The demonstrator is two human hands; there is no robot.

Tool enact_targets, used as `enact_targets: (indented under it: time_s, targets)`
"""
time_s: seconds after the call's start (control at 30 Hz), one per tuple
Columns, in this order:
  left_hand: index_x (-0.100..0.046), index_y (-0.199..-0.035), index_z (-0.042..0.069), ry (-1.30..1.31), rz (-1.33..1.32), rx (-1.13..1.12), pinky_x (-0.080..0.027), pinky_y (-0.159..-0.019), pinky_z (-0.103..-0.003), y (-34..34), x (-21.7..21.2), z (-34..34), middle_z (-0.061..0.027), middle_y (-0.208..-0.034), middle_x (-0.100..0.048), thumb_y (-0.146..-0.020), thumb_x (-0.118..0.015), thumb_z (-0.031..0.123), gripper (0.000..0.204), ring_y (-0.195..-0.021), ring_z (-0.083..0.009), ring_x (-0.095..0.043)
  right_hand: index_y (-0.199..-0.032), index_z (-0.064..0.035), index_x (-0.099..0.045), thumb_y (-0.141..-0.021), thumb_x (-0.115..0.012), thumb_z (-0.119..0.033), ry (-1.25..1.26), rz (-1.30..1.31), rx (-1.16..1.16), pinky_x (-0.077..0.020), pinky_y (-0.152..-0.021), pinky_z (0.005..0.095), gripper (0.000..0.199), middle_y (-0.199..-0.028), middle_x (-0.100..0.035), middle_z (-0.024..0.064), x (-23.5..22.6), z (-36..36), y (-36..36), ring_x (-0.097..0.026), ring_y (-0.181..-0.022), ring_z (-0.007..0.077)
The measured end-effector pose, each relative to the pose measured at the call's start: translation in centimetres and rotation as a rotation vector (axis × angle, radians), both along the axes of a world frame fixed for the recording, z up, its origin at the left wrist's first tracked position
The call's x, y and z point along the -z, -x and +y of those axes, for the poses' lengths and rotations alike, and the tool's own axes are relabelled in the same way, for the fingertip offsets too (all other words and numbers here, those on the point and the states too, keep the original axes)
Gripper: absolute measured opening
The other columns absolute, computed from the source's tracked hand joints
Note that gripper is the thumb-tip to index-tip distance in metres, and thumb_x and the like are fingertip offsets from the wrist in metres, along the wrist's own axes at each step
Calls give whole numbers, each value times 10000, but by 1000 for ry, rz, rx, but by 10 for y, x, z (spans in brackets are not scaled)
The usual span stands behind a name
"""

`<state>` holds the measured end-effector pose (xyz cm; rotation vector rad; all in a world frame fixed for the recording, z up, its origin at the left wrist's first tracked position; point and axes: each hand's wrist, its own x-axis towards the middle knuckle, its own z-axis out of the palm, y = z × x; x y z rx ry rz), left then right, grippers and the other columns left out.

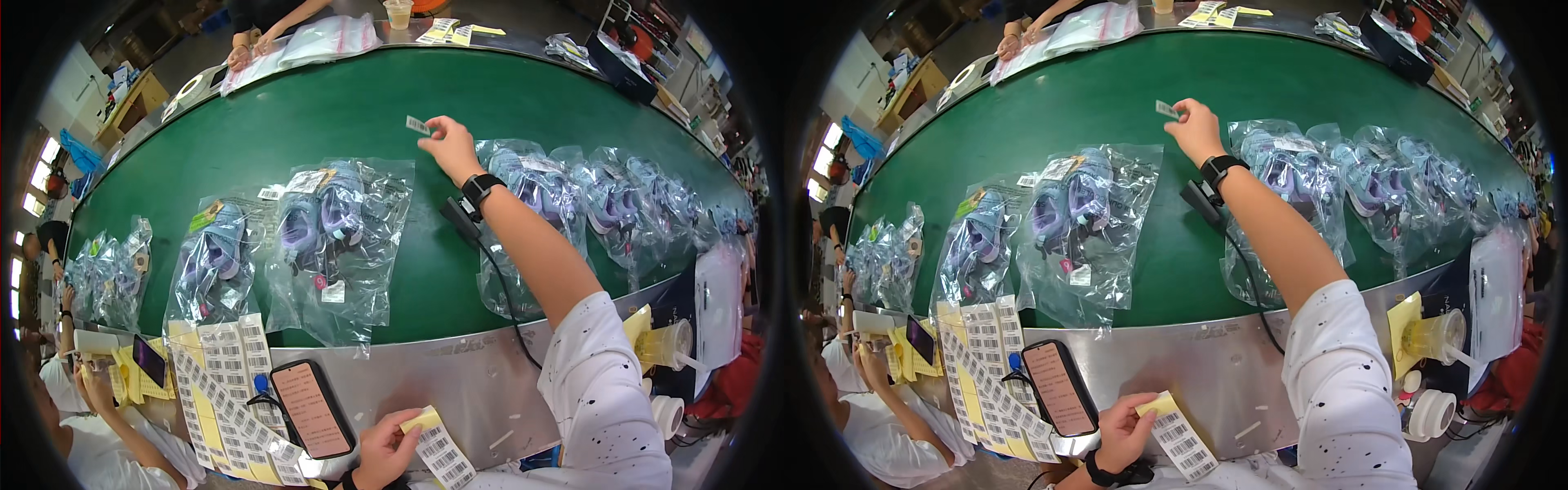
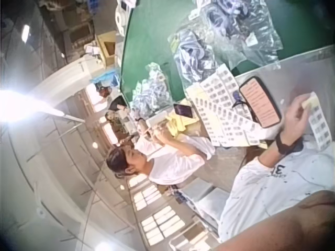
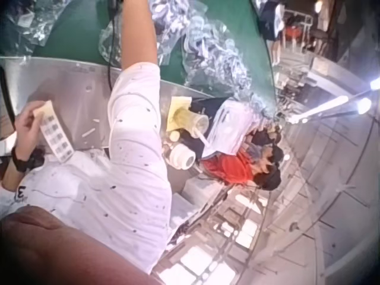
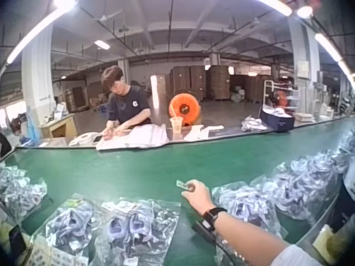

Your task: The person applies barcode labels to clear plastic bags containing purple slippers. They peel individual labels from a sheet, place them on the bags, and use a handheld scanner to scan the barcode on each bag. The labeled bags are then moved to a pile on the table.

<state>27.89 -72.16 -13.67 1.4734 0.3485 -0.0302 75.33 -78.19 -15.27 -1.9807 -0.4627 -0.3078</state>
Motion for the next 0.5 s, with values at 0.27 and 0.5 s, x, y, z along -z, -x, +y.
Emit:
enact_targets:
  time_s: [0.27, 0.5]
  targets:
    - [-565, -1164, -93, -12, 32, 16, -537, -753, -231, 3, 2, 1, -137, -1033, -665, -914, -586, -44, 255, -891, -120, -646, -821, -15, -645, -809, -704, -70, -259, 719, -135, -339, -419, 224, 82, -682, -533, 20, -2, 35, 4, -454, -536, 88]
    - [-564, -1177, -83, -1, -2, 28, -540, -751, -228, 4, 3, 0, -140, -1029, -669, -911, -584, -49, 269, -890, -119, -648, -868, -14, -680, -809, -711, -97, -620, 390, -161, -456, -620, 276, 106, -764, -633, 21, -62, 34, 26, -569, -685, 123]
